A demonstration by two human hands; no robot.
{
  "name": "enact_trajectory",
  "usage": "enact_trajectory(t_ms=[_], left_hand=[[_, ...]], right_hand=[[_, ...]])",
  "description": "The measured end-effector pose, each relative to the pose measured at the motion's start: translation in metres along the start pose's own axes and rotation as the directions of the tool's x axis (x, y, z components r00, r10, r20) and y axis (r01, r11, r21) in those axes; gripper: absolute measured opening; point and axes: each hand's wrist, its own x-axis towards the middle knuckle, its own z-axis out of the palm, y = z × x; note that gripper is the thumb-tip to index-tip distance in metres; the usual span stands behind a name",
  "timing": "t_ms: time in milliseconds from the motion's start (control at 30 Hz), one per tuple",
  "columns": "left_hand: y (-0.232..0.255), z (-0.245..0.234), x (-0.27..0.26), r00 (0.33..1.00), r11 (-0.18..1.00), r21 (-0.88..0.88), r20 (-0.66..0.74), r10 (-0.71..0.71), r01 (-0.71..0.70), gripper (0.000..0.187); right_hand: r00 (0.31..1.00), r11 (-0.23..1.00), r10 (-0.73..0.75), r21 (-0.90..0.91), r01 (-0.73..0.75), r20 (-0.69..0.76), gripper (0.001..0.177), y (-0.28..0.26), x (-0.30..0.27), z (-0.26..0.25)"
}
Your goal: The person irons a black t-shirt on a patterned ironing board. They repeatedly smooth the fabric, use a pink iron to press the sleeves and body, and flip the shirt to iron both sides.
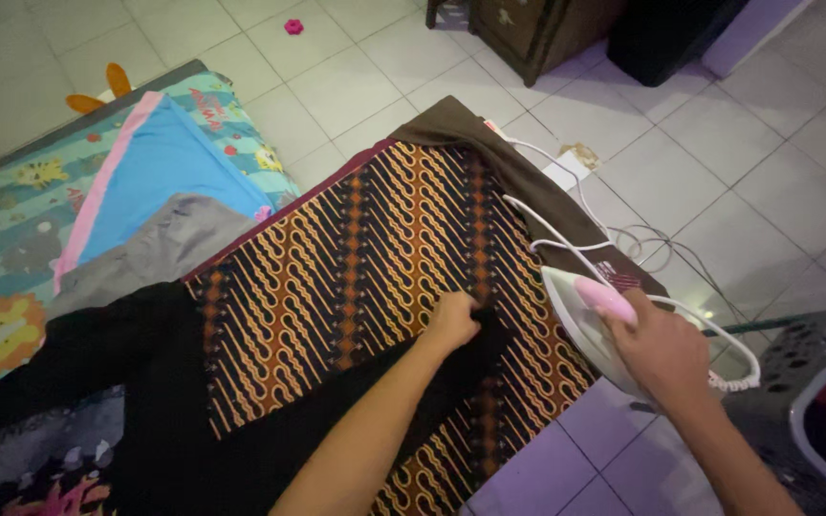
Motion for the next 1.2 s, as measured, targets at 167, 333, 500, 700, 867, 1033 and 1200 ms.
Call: enact_trajectory(t_ms=[167, 333, 500, 700, 867, 1033, 1200], left_hand=[[0.012, -0.017, 0.008, 1.000, 1.000, -0.008, 0.011, -0.019, 0.020, 0.049], [0.050, -0.060, -0.019, 0.988, 0.994, -0.065, -0.120, -0.097, 0.090, 0.037], [0.038, -0.087, -0.046, 0.995, 0.984, -0.158, -0.047, -0.093, 0.084, 0.026], [0.004, -0.080, -0.078, 0.982, 0.998, 0.062, -0.189, 0.001, 0.010, 0.023], [0.000, -0.084, -0.079, 0.971, 0.998, 0.001, -0.235, -0.053, 0.055, 0.027], [0.007, -0.117, -0.101, 0.998, 0.971, 0.237, 0.045, -0.035, 0.023, 0.032], [-0.025, -0.132, -0.143, 0.991, 0.973, 0.193, -0.068, -0.118, 0.129, 0.022]], right_hand=[[0.999, 1.000, -0.014, -0.008, 0.015, 0.051, 0.046, 0.011, -0.005, -0.003], [0.975, 0.993, -0.115, 0.036, 0.110, 0.189, 0.051, 0.000, -0.016, 0.019], [0.955, 0.953, -0.288, 0.117, 0.279, 0.069, 0.053, -0.027, -0.035, 0.052], [0.962, 0.965, -0.259, 0.056, 0.255, 0.080, 0.048, -0.058, -0.014, 0.076], [0.961, 0.961, -0.274, 0.060, 0.271, 0.044, 0.047, -0.060, -0.014, 0.080], [0.964, 0.968, -0.251, 0.005, 0.251, 0.086, 0.050, -0.042, -0.019, 0.076], [0.970, 0.978, -0.160, -0.106, 0.181, 0.184, 0.051, -0.069, -0.001, 0.052]])
